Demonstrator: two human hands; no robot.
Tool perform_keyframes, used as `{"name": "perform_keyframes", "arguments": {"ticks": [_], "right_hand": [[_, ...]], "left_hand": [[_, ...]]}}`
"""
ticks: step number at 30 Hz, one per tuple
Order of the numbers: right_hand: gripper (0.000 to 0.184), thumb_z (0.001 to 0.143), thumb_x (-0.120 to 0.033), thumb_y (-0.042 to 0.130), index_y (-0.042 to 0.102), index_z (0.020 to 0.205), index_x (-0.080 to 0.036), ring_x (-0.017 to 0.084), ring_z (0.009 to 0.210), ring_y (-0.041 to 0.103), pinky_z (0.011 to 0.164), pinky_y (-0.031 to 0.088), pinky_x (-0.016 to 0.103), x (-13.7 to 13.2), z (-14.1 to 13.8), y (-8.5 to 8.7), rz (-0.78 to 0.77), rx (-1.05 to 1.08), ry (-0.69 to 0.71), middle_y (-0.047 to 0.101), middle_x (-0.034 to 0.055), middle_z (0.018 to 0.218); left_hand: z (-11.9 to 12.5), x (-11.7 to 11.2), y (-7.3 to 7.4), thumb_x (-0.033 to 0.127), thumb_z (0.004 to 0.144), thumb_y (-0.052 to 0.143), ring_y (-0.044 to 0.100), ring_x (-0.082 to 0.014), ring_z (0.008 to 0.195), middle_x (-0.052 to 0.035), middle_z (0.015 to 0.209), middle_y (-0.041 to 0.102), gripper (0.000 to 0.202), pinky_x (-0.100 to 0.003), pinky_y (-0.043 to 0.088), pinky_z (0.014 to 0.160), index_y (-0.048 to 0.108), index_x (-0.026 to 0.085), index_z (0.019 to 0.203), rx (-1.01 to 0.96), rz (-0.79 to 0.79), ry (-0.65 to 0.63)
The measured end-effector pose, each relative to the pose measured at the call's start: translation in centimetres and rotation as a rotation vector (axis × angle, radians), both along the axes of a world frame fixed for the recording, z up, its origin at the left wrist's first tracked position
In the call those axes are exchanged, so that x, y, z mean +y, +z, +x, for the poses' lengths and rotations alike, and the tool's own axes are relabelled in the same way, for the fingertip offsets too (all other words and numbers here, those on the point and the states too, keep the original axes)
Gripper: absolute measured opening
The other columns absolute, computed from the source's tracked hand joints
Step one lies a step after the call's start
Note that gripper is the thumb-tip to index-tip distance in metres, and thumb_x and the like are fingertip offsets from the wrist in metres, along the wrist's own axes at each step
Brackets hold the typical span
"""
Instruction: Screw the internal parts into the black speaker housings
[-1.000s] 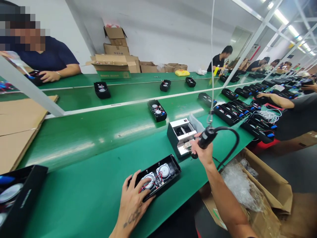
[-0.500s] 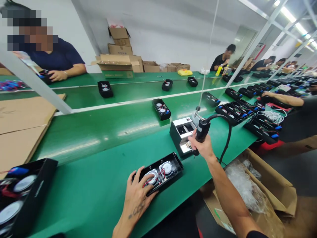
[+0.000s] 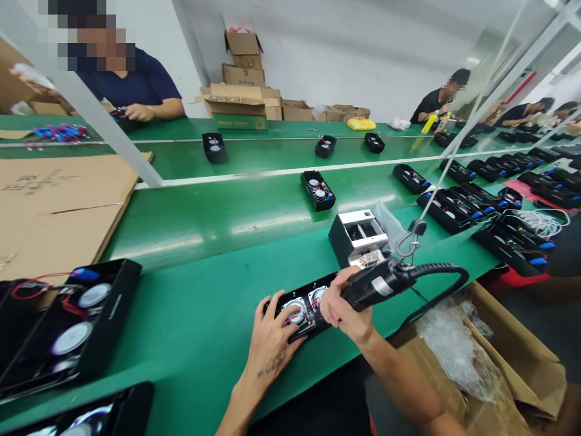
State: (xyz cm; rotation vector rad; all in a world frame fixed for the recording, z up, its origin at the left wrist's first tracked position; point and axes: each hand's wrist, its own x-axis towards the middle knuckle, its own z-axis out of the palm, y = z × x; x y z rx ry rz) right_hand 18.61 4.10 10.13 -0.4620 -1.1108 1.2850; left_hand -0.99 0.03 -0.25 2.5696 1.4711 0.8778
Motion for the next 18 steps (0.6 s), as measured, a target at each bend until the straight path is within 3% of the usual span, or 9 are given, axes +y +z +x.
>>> {"name": "perform_keyframes", "arguments": {"ticks": [8, 12, 15, 18], "right_hand": [[0.035, 0.100, -0.044, 0.078, 0.047, 0.107, -0.031, 0.007, 0.035, 0.040, 0.040, 0.039, 0.019, -0.5, -2.2, -0.6, -0.033, -0.100, 0.067, 0.049, -0.0161, 0.057], [0.033, 0.100, -0.040, 0.079, 0.048, 0.102, -0.030, 0.007, 0.036, 0.041, 0.040, 0.039, 0.020, -0.7, -1.8, -0.4, -0.022, -0.119, 0.056, 0.050, -0.0151, 0.060], [0.031, 0.099, -0.036, 0.080, 0.050, 0.103, -0.030, 0.008, 0.040, 0.044, 0.043, 0.042, 0.022, 0.5, 1.2, 0.7, -0.019, -0.133, -0.166, 0.052, -0.0141, 0.061], [0.035, 0.095, -0.033, 0.082, 0.053, 0.114, -0.029, 0.011, 0.045, 0.051, 0.050, 0.048, 0.025, 2.7, 6.5, 1.9, -0.029, -0.207, -0.581, 0.056, -0.0137, 0.063]], "left_hand": [[0.2, -0.2, 0.0, 0.039, 0.080, 0.097, 0.057, -0.0404, 0.146, 0.0003, 0.122, 0.082, 0.017, -0.064, 0.038, 0.123, 0.085, 0.036, 0.092, -0.007, -0.029, 0.024], [0.1, -0.1, -0.1, 0.039, 0.079, 0.097, 0.059, -0.0405, 0.145, 0.0006, 0.122, 0.083, 0.018, -0.063, 0.038, 0.122, 0.084, 0.035, 0.091, -0.016, -0.018, 0.015], [-0.1, 0.1, -0.3, 0.035, 0.083, 0.092, 0.059, -0.0399, 0.144, -0.0006, 0.121, 0.083, 0.012, -0.062, 0.038, 0.122, 0.081, 0.031, 0.083, -0.032, 0.017, 0.002], [-0.4, 0.5, -0.7, 0.029, 0.089, 0.082, 0.058, -0.0396, 0.143, -0.0009, 0.119, 0.083, 0.011, -0.062, 0.038, 0.121, 0.078, 0.030, 0.080, -0.023, 0.058, -0.017]]}}
